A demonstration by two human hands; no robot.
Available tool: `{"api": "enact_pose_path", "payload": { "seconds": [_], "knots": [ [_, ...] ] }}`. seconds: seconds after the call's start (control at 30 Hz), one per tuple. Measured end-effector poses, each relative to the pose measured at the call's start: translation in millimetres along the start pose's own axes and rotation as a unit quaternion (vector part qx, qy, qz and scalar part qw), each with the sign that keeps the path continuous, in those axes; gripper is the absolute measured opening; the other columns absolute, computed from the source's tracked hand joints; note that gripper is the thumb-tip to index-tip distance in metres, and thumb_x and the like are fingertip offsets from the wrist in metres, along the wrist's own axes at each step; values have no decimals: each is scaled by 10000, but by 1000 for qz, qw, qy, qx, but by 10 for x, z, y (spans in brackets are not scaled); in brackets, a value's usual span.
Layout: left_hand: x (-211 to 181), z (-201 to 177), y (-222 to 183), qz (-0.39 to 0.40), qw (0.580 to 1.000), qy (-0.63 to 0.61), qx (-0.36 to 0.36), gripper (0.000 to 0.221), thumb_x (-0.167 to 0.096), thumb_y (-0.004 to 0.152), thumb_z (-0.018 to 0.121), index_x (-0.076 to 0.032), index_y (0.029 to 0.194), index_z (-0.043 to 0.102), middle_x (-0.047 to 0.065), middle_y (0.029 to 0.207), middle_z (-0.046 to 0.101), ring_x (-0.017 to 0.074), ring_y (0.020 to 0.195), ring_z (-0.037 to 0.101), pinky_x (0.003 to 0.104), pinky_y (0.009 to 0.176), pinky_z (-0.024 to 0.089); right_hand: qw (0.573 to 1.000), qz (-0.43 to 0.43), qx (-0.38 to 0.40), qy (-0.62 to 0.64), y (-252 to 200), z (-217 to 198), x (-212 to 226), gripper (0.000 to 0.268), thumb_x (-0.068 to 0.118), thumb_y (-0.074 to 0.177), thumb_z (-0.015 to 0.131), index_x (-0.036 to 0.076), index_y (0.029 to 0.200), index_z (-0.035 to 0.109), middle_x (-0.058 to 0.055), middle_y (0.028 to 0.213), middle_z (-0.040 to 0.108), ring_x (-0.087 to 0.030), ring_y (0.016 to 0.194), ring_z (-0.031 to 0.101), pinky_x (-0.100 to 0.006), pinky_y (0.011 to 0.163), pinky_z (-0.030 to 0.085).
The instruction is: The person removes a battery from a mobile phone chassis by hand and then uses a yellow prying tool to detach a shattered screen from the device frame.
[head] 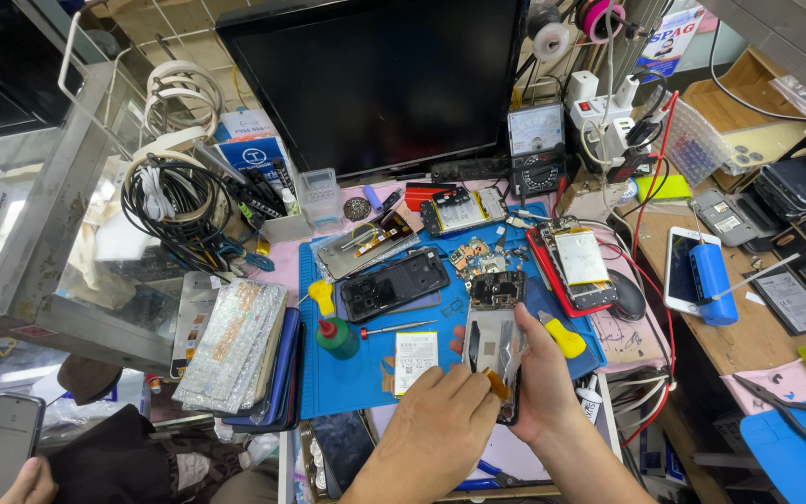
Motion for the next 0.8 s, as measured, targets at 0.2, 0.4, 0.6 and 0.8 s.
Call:
{"api": "enact_pose_path", "payload": {
  "seconds": [0.2, 0.4, 0.6, 0.8],
  "knots": [
    [19, 39, 21, 7, 999, -6, 33, 68, -82, 812, 643, -29, 852, 626, 94, 929, 583, 237, 906, 603, 373, 731, 485, 1000, 14, -21, -1, 31, -12, -25, 575, 531, 994, 424, 39, 1204, 632, -173, 1058, 724, -303, 1005, 700, -453, 859, 564],
    [86, 39, 39, 26, 999, -26, 24, 94, -80, 799, 663, -32, 870, 624, 92, 934, 585, 253, 920, 615, 389, 740, 495, 999, 32, 5, 10, 41, -40, -43, 564, 524, 994, 432, 35, 1191, 632, -185, 1056, 721, -305, 991, 708, -463, 850, 575],
    [98, 5, 68, -32, 992, -113, -49, 116, -68, 866, 732, -23, 947, 663, 76, 915, 600, 266, 821, 622, 388, 686, 504, 997, 42, 59, 34, 64, -41, 1, 595, 534, 1005, 386, 34, 1219, 626, -213, 1080, 717, -319, 977, 709, -462, 852, 574],
    [80, -56, 43, -65, 987, -127, -78, 120, -80, 834, 752, -41, 900, 660, 80, 900, 605, 276, 804, 643, 409, 681, 514, 992, 44, 108, 47, 23, 2, 40, 636, 520, 1020, 341, -4, 1284, 585, -238, 1154, 703, -351, 1066, 695, -486, 913, 563]
  ]
}}
Point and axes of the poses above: each hand's wrist, its own y-axis towards the middle knuckle, its own z-axis out of the palm, x = y × z, the point moved 1 cm from there along y, towards the middle knuckle
